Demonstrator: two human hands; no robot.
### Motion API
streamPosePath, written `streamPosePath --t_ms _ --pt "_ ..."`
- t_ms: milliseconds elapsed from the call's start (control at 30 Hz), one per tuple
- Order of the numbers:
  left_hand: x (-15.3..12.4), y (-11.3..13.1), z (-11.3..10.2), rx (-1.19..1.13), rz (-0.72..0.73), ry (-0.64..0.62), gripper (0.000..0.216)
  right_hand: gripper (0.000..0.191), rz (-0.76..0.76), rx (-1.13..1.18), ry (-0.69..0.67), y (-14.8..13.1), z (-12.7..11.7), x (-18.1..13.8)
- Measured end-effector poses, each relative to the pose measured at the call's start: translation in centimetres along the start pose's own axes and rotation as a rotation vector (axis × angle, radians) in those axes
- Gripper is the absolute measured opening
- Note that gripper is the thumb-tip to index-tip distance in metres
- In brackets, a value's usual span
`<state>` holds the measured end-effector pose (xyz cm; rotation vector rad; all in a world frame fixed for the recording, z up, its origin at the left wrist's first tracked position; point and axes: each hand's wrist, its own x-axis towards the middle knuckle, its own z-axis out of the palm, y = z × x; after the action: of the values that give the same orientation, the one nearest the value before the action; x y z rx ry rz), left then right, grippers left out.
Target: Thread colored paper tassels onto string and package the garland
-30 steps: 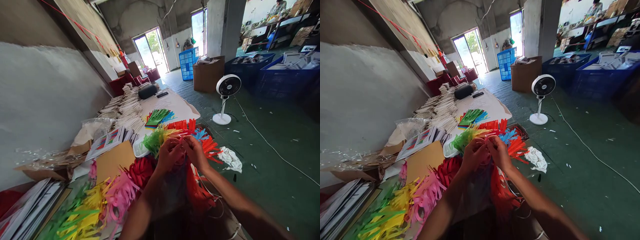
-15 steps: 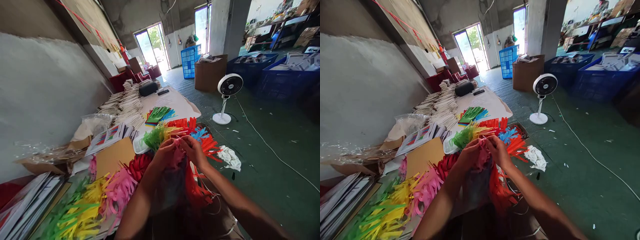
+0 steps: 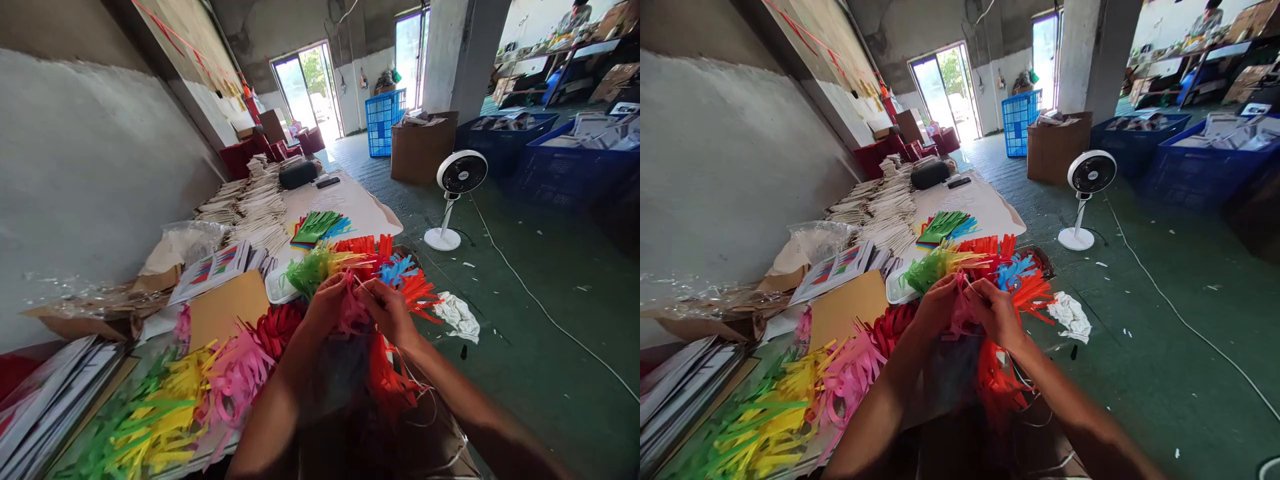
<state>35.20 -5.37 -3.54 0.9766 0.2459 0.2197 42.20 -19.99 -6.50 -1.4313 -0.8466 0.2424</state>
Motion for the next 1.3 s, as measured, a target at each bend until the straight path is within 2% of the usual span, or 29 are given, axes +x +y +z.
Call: streamPosePath --t_ms 267,667,833,1067,1167,1300 --pt "-0.24 0.07 0.18 0.030 -0.023 0.002 0.027 0.037 -0.018 -0.010 -0.079 -0.08 -0.42 -0.24" --pt "-0.36 -0.07 0.19 0.016 -0.030 -0.055 0.023 0.038 -0.067 -0.046 0.100 0.07 -0.26 0.30" --pt "-0.28 -0.14 -0.02 0.021 -0.036 -0.051 0.023 0.037 -0.074 -0.095 0.069 -0.14 -0.26 0.35" --pt "-0.65 -0.08 0.74 0.080 -0.013 -0.007 0.031 0.039 -0.060 -0.160 0.052 -0.11 -0.08 0.56" --pt "-0.89 -0.38 0.79 0.162 0.023 -0.005 0.035 0.034 -0.028 -0.206 0.054 0.11 -0.04 0.54" --pt "-0.91 -0.65 0.74 0.433 0.145 0.018 0.037 0.024 -0.010 -0.228 0.064 0.26 -0.20 0.23"
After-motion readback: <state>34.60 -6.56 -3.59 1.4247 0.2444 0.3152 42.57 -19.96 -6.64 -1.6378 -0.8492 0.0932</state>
